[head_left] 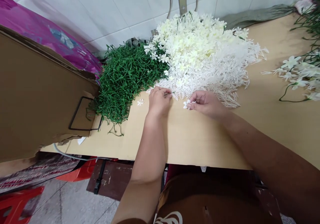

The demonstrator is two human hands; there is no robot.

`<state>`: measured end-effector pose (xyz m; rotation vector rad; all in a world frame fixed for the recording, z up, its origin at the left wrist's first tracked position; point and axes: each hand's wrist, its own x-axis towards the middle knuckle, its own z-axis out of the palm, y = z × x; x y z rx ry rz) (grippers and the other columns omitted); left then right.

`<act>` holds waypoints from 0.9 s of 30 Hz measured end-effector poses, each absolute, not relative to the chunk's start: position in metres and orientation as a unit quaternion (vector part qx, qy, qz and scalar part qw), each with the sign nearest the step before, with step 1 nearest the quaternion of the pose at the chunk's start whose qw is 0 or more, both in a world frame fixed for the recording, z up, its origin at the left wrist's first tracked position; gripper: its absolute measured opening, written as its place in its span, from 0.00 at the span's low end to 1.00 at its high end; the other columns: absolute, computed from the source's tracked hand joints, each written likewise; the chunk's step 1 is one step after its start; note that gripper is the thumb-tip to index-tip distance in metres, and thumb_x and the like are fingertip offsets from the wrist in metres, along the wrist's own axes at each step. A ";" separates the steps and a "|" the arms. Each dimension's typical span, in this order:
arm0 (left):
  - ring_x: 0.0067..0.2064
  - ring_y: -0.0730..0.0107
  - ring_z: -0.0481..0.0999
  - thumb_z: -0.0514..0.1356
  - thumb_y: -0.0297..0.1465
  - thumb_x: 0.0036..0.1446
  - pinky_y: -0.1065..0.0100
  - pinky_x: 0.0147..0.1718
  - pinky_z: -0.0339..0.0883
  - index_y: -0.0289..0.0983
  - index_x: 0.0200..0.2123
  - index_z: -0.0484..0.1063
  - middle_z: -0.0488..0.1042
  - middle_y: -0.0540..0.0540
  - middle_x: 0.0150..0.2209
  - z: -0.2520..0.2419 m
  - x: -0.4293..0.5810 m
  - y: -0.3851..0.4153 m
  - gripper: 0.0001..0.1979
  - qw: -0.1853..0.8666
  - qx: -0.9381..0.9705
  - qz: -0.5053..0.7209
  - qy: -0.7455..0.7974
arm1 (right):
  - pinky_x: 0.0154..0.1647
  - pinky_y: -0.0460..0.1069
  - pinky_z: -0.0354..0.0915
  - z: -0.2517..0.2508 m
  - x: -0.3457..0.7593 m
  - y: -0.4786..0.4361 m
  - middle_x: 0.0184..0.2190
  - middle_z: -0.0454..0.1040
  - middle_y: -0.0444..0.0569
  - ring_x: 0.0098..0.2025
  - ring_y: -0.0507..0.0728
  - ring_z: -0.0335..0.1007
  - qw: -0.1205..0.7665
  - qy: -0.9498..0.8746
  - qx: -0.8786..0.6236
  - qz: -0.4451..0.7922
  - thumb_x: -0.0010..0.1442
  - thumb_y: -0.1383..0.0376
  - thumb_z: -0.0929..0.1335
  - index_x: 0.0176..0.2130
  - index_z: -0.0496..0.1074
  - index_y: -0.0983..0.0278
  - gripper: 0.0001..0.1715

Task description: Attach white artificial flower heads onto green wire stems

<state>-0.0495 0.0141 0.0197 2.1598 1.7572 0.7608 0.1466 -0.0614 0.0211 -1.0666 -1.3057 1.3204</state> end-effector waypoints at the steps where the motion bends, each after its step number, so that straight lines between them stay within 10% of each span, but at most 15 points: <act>1: 0.48 0.58 0.72 0.62 0.26 0.53 0.56 0.54 0.63 0.39 0.33 0.79 0.74 0.43 0.38 0.020 -0.045 0.012 0.06 0.128 0.742 0.252 0.608 | 0.27 0.48 0.63 0.019 0.144 -0.062 0.22 0.73 0.44 0.26 0.52 0.69 0.467 -0.544 -0.433 0.546 0.42 0.52 0.78 0.27 0.70 0.63 0.23; 15: 0.29 0.74 0.70 0.58 0.30 0.59 0.71 0.34 0.64 0.37 0.33 0.78 0.74 0.50 0.26 0.035 -0.054 0.019 0.08 0.235 0.635 0.486 0.552 | 0.25 0.46 0.60 0.013 0.144 -0.058 0.20 0.70 0.41 0.24 0.51 0.66 0.478 -0.526 -0.438 0.550 0.40 0.51 0.80 0.26 0.69 0.63 0.25; 19: 0.23 0.76 0.61 0.59 0.34 0.59 0.72 0.27 0.59 0.36 0.33 0.78 0.61 0.55 0.17 0.036 -0.027 0.003 0.10 0.398 0.684 0.398 0.464 | 0.28 0.47 0.66 0.027 0.159 -0.057 0.23 0.74 0.43 0.26 0.51 0.70 0.517 -0.469 -0.426 0.576 0.39 0.51 0.80 0.27 0.71 0.63 0.25; 27: 0.33 0.72 0.69 0.60 0.36 0.57 0.69 0.39 0.62 0.35 0.26 0.72 0.72 0.49 0.28 0.029 0.005 -0.014 0.12 0.561 0.713 0.272 0.322 | 0.37 0.52 0.74 0.028 0.180 -0.050 0.23 0.73 0.41 0.27 0.50 0.73 0.567 -0.388 -0.391 0.612 0.36 0.54 0.82 0.27 0.73 0.63 0.25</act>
